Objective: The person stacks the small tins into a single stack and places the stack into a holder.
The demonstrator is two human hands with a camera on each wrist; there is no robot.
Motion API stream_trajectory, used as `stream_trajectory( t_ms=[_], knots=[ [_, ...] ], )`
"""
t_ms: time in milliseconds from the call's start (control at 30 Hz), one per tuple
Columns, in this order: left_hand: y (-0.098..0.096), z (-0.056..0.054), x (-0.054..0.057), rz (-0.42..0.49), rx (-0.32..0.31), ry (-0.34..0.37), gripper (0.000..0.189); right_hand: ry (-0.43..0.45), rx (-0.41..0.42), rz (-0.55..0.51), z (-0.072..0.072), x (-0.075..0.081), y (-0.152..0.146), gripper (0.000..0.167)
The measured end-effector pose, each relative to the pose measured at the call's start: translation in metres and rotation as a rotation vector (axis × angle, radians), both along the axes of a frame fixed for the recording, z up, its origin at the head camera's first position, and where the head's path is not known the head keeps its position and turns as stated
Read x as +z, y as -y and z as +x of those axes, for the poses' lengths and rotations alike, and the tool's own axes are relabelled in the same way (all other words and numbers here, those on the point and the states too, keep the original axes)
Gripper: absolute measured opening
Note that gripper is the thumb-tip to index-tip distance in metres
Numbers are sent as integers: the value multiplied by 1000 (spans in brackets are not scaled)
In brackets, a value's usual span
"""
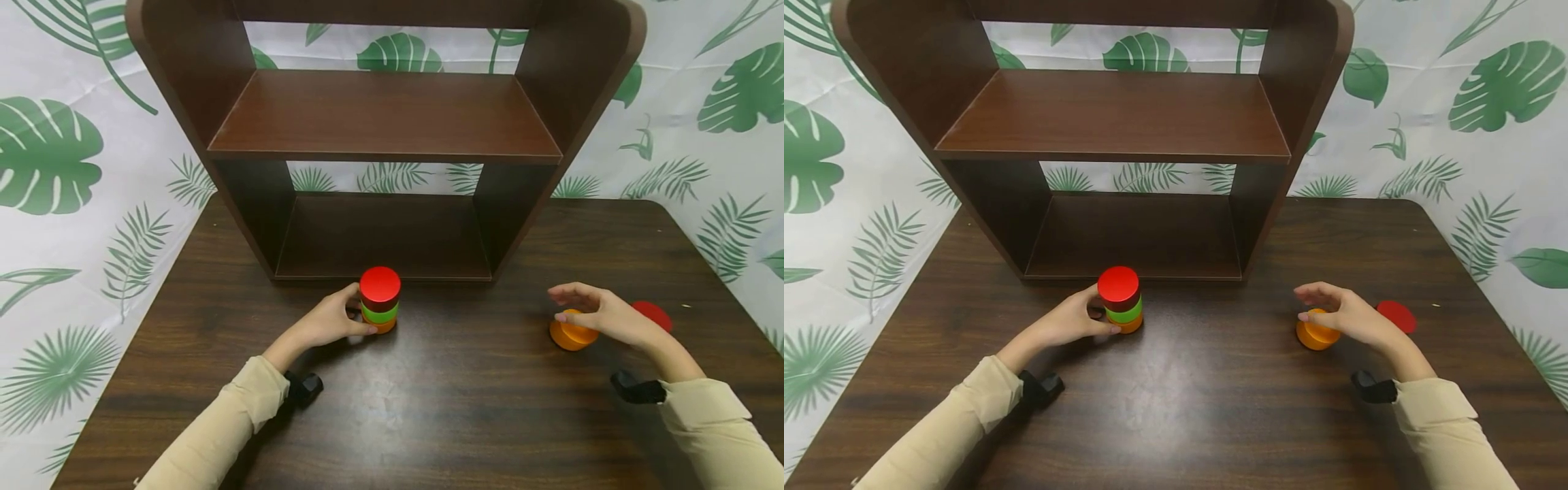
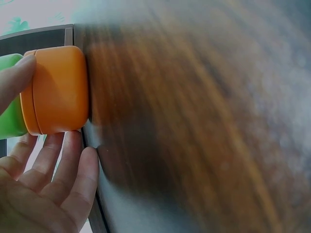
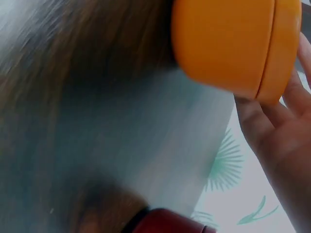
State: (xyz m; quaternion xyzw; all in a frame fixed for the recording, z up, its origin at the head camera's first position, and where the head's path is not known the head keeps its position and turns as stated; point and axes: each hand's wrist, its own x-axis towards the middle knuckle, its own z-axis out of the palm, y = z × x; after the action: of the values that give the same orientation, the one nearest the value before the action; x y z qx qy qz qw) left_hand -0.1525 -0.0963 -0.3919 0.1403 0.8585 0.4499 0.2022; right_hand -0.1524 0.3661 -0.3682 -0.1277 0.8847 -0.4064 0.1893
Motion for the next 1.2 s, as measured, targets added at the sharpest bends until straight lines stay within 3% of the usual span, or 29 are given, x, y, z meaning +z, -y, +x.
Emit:
stream_trajectory(
  t_ms=[300, 533, 800, 967, 1200],
  knots=[
    [-1, 1, -1, 9, -9, -2, 64, -12, 28, 144, 7, -2, -15, 52],
    [0, 1, 0, 18, -2, 4, 65, -42, 23, 141, 12, -5, -23, 52],
    [0, 0, -1, 17, -1, 8, 64, 71, 62, 81, 16, -7, -33, 64],
    [0, 1, -2, 15, 0, 9, 65, 81, 68, 78, 17, -10, -35, 72],
    [0, 0, -2, 19, 4, 13, 66, 73, 81, 78, 15, -10, -36, 60]
  ],
)
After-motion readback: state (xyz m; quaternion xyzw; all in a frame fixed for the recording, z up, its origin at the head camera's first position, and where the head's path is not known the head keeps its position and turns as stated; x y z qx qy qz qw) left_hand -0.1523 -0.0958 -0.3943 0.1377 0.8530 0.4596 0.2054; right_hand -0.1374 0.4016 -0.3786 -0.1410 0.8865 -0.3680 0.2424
